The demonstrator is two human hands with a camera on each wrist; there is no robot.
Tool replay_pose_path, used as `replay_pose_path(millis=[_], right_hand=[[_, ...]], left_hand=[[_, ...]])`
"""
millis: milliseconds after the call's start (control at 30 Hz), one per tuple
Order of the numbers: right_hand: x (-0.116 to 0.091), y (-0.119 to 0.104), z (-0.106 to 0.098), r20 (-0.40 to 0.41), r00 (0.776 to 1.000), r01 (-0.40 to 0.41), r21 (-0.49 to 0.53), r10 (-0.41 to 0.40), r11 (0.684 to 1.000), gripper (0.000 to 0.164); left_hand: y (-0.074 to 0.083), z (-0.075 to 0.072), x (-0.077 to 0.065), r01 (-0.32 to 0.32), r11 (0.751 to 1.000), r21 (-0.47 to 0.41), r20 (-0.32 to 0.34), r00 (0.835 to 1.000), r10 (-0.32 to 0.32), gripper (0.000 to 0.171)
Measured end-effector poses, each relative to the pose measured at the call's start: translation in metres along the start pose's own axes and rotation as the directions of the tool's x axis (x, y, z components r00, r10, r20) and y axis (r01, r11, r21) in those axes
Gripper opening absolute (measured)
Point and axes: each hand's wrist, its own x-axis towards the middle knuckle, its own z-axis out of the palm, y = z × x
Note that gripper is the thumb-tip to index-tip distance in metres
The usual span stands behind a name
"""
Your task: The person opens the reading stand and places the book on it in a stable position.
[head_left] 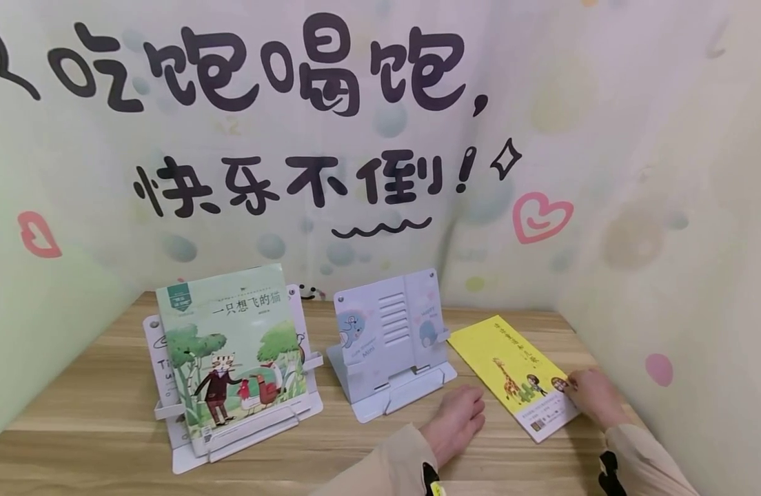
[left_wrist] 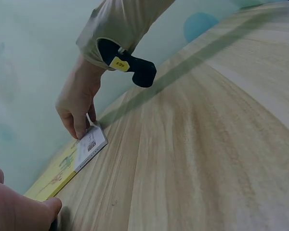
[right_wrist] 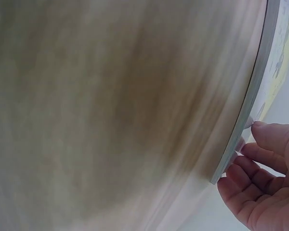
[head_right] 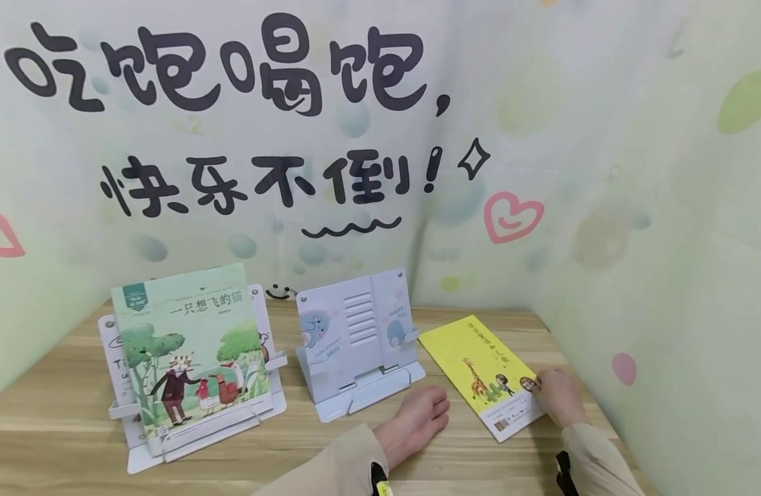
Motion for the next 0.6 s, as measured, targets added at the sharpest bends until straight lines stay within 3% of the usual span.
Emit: replay_pose_path(millis=[367, 600], right_hand=[[-0.005, -0.014, -0.008, 0.045, 0.999, -0.016, 0.036, 0.014, 0.999, 0.022], [-0.01, -0.014, -0.011, 0.071, 0.997, -0.038, 0.055, 0.034, 0.998, 0.023]], left_hand=[[0.003, 0.007, 0.011, 0.006, 0.998, 0.067, -0.008, 1.0, -0.005, 0.056], [-0.001, 0.01, 0.014, -0.039, 0.99, 0.133, 0.027, 0.999, 0.036, 0.045]])
